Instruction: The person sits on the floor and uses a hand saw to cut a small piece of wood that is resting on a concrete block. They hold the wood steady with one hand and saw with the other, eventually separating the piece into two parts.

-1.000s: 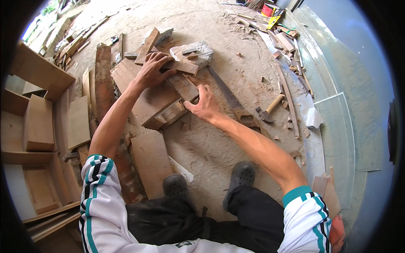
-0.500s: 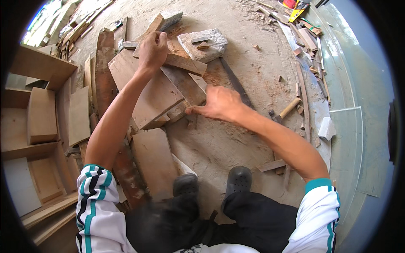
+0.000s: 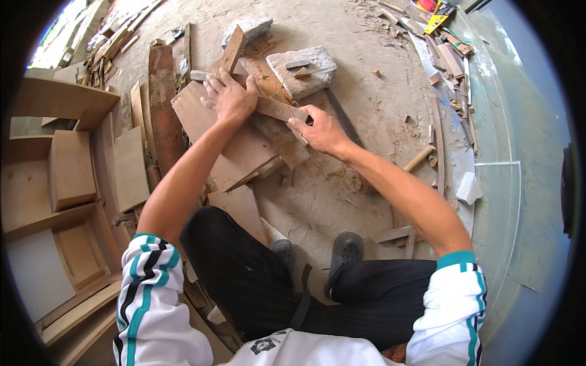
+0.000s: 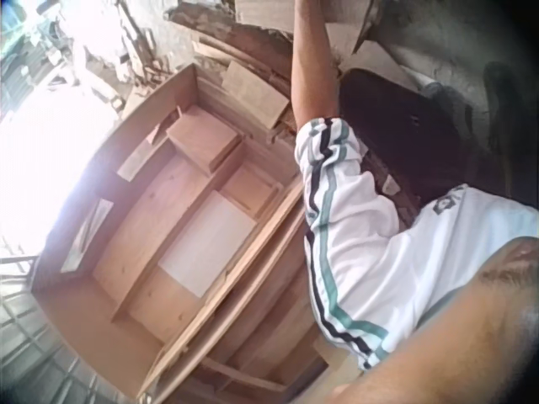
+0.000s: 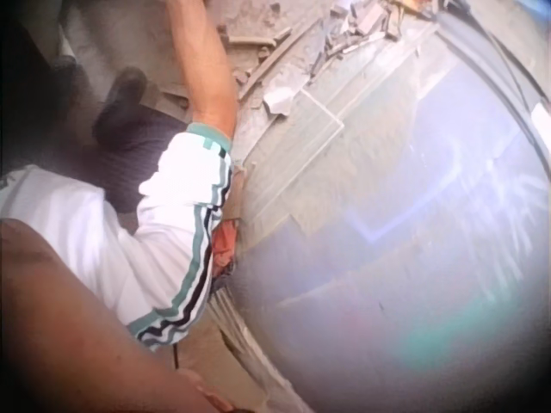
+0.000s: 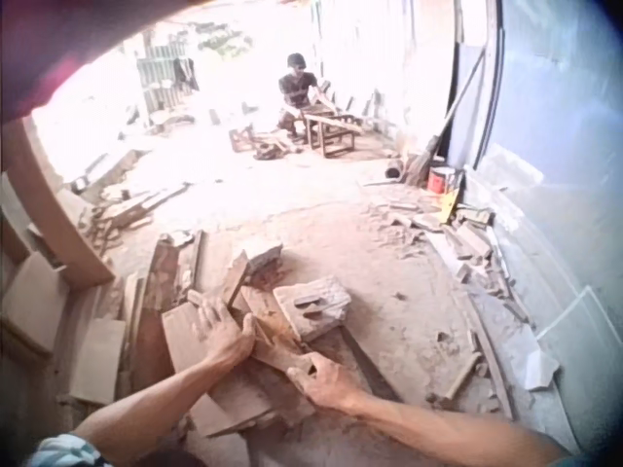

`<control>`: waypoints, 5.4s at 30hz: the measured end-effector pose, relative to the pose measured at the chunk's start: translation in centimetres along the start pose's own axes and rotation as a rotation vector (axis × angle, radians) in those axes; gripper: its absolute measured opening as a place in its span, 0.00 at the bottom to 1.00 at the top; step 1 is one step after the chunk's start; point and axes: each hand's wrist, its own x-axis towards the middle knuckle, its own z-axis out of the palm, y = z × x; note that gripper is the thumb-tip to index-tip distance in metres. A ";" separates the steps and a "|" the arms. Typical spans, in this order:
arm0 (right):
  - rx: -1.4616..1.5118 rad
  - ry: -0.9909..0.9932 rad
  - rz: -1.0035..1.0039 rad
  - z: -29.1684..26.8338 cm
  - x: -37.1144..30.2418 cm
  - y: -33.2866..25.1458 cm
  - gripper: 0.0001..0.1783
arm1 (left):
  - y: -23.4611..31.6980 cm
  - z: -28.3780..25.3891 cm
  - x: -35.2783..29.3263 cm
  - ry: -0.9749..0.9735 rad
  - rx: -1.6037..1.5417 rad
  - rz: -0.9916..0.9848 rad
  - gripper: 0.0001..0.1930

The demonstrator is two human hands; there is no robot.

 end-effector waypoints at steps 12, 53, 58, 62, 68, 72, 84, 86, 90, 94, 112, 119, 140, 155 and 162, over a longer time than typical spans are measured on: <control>0.049 0.243 0.153 4.1 -2.6 -0.6 0.36 | 2.4 2.3 -2.7 0.239 -0.114 0.027 0.43; -0.304 0.232 0.080 7.0 -6.4 -0.5 0.34 | 2.1 3.4 -2.4 0.234 0.118 -0.194 0.31; -0.316 0.234 0.125 7.6 -6.5 -0.9 0.35 | 2.5 3.8 -2.3 0.291 0.065 -0.214 0.31; -0.320 0.209 0.172 8.1 -6.4 -1.5 0.35 | 3.5 3.5 -2.8 0.302 -0.001 -0.272 0.31; -0.270 0.195 0.137 8.4 -6.6 -1.3 0.38 | 3.7 3.2 -2.8 0.292 -0.022 -0.270 0.31; -0.225 0.086 0.194 5.5 -7.2 -2.1 0.43 | 3.3 2.9 -3.0 0.293 -0.009 -0.244 0.32; 0.145 0.336 -0.034 2.9 -1.7 0.6 0.28 | 5.2 0.9 -2.5 -0.002 0.210 -0.261 0.40; 0.141 0.339 -0.024 2.9 -1.6 0.2 0.25 | 5.2 0.3 -2.2 -0.113 0.240 -0.210 0.40; 0.112 0.290 -0.003 2.8 -1.0 0.2 0.22 | 3.1 1.5 -2.0 0.129 0.230 0.161 0.38; 0.103 0.292 -0.039 2.4 -1.0 -0.2 0.22 | 3.2 2.1 -1.5 0.118 0.083 0.131 0.29; -0.667 -0.090 0.722 2.0 -10.6 19.2 0.43 | 3.1 3.1 -2.3 0.467 -0.104 -0.060 0.29; -0.711 -0.011 0.616 0.7 -11.6 21.7 0.32 | 3.2 3.3 -2.3 0.439 -0.155 -0.047 0.23; 0.830 0.347 0.183 -8.0 -19.5 -2.7 0.18 | 2.3 1.2 -5.2 0.134 0.069 0.222 0.29; 0.526 0.274 0.154 -2.9 -20.4 -5.2 0.19 | 4.6 4.2 -5.0 0.413 -0.365 -0.357 0.40; 0.388 0.268 0.041 -2.9 -20.3 -4.9 0.13 | 3.9 5.6 -5.0 0.527 -0.354 -0.274 0.39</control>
